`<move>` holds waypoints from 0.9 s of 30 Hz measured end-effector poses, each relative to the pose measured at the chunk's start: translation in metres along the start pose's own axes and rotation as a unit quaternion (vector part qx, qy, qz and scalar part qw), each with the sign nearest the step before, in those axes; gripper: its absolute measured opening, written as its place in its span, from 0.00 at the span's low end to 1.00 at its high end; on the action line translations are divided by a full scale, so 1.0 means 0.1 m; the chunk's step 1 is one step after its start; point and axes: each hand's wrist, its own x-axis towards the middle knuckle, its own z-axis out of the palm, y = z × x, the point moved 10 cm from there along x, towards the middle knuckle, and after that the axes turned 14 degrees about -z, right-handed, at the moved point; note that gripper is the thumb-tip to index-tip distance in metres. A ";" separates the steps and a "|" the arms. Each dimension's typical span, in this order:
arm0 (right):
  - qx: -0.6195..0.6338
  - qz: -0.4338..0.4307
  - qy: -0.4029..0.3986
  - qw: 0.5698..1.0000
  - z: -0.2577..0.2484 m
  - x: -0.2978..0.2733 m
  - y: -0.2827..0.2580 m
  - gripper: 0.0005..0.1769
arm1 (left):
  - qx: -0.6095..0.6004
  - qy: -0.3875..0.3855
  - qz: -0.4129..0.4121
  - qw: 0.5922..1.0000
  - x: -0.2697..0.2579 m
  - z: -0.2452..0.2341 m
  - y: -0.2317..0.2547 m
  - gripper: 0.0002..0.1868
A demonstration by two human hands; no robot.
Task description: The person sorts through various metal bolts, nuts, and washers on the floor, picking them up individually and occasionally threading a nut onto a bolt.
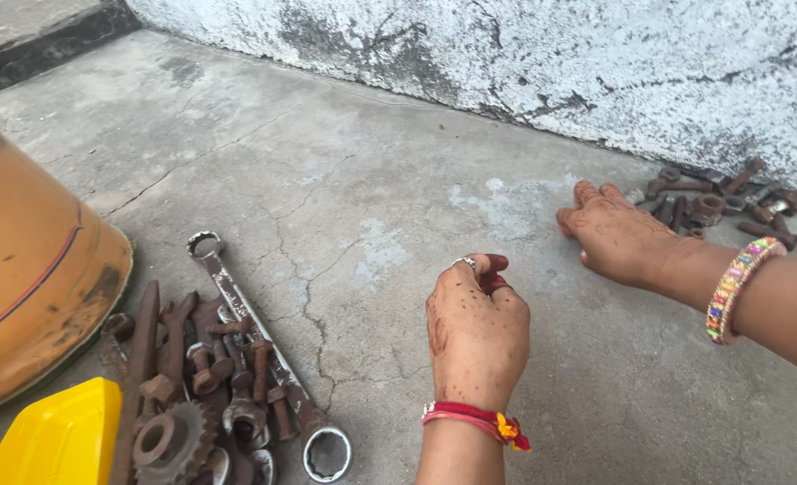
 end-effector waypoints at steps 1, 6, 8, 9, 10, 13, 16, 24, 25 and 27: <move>-0.010 -0.004 0.003 1.000 -0.06 0.00 -0.05 0.28 | -0.005 0.006 0.000 1.000 0.00 -0.04 0.00 0.14; 0.007 0.069 -0.092 0.993 -0.27 -0.07 -0.22 0.14 | -0.055 0.029 -0.017 0.998 0.06 -0.20 -0.06 0.14; -0.012 0.053 -0.085 0.995 -0.34 -0.05 -0.30 0.14 | -0.085 0.041 -0.024 0.995 0.09 -0.25 -0.10 0.14; -0.022 0.035 -0.071 0.997 -0.36 -0.03 -0.34 0.14 | -0.094 0.038 -0.013 0.995 0.10 -0.26 -0.09 0.14; -0.032 0.018 -0.056 0.998 -0.37 -0.03 -0.36 0.15 | -0.103 0.035 -0.002 0.994 0.10 -0.27 -0.08 0.15; -0.070 -0.018 -0.064 0.995 -0.27 -0.02 -0.44 0.16 | -0.098 0.020 -0.013 0.995 0.08 -0.27 -0.08 0.15; -0.107 -0.085 0.029 0.990 -0.47 0.00 -0.62 0.18 | -0.085 0.005 0.005 0.996 0.06 -0.25 0.03 0.16; -0.025 -0.137 0.101 0.985 -1.02 0.06 -1.04 0.17 | -0.054 0.008 0.032 0.998 0.03 -0.24 0.08 0.28; -0.017 -0.150 0.115 0.982 -1.12 0.08 -1.16 0.17 | -0.052 0.033 0.041 0.997 0.04 -0.30 0.06 0.30; 0.065 -0.130 0.119 0.982 -1.28 0.13 -1.31 0.18 | -0.045 0.076 0.032 0.996 0.11 -0.44 -0.01 0.34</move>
